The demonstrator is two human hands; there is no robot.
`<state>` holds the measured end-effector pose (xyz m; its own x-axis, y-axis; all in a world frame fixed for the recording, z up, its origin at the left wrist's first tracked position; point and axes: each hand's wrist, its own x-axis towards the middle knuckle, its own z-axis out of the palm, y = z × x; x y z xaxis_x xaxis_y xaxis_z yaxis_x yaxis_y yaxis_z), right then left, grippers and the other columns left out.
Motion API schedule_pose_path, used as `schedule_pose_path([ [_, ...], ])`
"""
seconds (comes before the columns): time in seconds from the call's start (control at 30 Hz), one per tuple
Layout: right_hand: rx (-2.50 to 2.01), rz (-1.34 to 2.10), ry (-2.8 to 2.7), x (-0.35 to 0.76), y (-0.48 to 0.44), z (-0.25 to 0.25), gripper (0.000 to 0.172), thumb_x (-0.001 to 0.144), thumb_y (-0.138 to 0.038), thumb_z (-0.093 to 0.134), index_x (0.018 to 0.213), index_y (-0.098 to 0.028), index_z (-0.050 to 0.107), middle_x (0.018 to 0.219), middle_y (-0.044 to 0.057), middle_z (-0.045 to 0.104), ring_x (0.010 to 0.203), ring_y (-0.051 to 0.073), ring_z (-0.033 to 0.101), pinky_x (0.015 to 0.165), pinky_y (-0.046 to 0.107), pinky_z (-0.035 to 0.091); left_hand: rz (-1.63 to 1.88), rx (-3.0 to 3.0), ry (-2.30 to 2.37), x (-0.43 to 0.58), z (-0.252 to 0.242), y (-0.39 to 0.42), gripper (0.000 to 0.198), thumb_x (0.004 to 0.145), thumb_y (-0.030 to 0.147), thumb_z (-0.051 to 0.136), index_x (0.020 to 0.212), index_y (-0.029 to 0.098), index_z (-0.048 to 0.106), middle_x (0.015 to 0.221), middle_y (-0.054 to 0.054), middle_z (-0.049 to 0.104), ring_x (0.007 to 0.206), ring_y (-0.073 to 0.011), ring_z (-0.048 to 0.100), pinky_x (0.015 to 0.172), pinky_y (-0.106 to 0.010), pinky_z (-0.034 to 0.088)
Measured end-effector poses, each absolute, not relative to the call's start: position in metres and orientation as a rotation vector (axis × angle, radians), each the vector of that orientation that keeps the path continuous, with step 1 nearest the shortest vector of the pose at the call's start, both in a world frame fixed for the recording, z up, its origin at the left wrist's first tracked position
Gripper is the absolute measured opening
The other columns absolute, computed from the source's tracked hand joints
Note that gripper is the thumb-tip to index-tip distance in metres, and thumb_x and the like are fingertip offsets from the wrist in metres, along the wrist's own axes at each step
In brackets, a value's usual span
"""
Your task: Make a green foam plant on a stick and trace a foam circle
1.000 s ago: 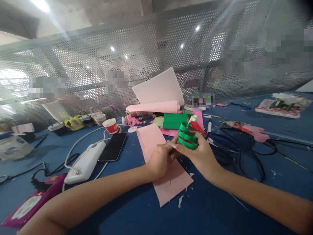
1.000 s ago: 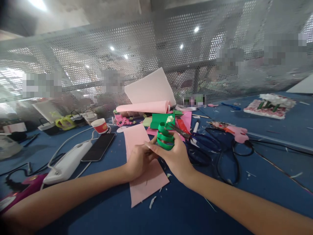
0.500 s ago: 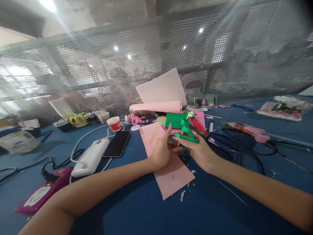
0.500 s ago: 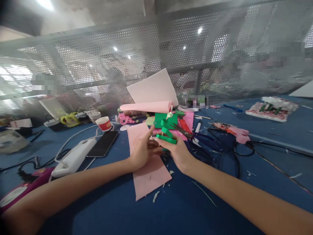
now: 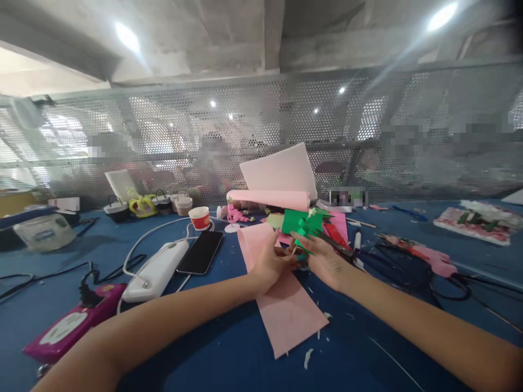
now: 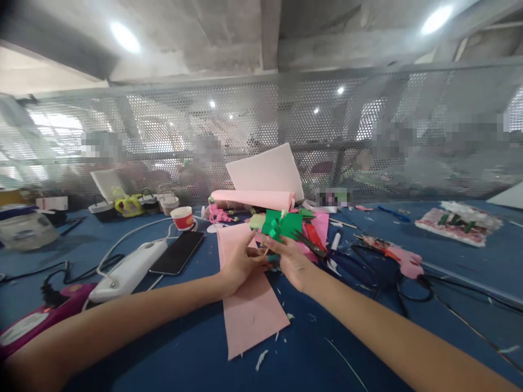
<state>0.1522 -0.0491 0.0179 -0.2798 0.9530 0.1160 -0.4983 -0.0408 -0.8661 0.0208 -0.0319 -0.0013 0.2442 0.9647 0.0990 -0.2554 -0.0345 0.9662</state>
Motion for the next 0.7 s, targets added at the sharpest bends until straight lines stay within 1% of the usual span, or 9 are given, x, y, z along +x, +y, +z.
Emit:
schedule_pose_path([
  [0.1,-0.736,1.495,-0.944,0.145,-0.047,0.013,0.042,0.050,-0.040,0.087,0.077,-0.021,0.062,0.061,-0.004,0.062,0.050,0.014,0.056,0.048,0.029,0.044,1.178,1.217,0.784,0.019,0.000,-0.035,0.096,0.053,0.025,0.085,0.135,0.013,0.037,0.055,0.006,0.059,0.051,-0.0137,0.061,0.057,-0.026,0.052],
  [0.2,-0.777,1.450,-0.935,0.145,-0.046,0.008,0.040,0.050,-0.037,0.087,0.077,-0.019,0.063,0.064,-0.002,0.065,0.051,0.015,0.058,0.048,0.029,0.046,1.169,1.231,0.773,0.019,0.002,-0.038,0.096,0.057,0.024,0.084,0.138,0.015,0.033,0.055,0.007,0.059,0.053,-0.0138,0.062,0.060,-0.027,0.052],
  [0.33,-0.726,1.396,-0.949,0.151,-0.044,0.006,0.039,0.050,-0.030,0.088,0.079,-0.018,0.065,0.069,-0.002,0.067,0.056,0.015,0.062,0.054,0.029,0.049,1.155,1.217,0.828,0.019,0.003,-0.038,0.101,0.058,0.021,0.083,0.142,0.014,0.027,0.059,0.004,0.063,0.056,-0.0152,0.065,0.062,-0.027,0.053],
  [0.43,-0.704,1.341,-0.997,0.156,-0.040,0.004,0.041,0.047,-0.027,0.089,0.081,-0.017,0.068,0.075,-0.001,0.070,0.062,0.015,0.063,0.059,0.028,0.050,1.147,1.215,0.846,0.019,0.002,-0.036,0.102,0.060,0.019,0.082,0.144,0.014,0.024,0.059,0.004,0.064,0.057,-0.0155,0.066,0.060,-0.026,0.053],
  [0.57,-0.722,1.314,-1.085,0.160,-0.035,0.000,0.043,0.047,-0.029,0.088,0.086,-0.018,0.071,0.069,-0.001,0.069,0.058,0.015,0.062,0.056,0.028,0.049,1.115,1.224,0.814,0.018,0.001,-0.034,0.102,0.060,0.021,0.082,0.145,0.016,0.025,0.060,0.005,0.065,0.056,-0.0140,0.066,0.059,-0.025,0.054],
  [0.7,-0.721,1.360,-1.110,0.162,-0.037,0.001,0.051,0.050,-0.033,0.087,0.096,-0.018,0.070,0.068,-0.001,0.069,0.054,0.016,0.062,0.053,0.030,0.051,1.106,1.243,0.773,0.018,0.002,-0.033,0.105,0.058,0.019,0.083,0.145,0.014,0.025,0.058,0.005,0.065,0.055,-0.0130,0.065,0.059,-0.025,0.055],
])
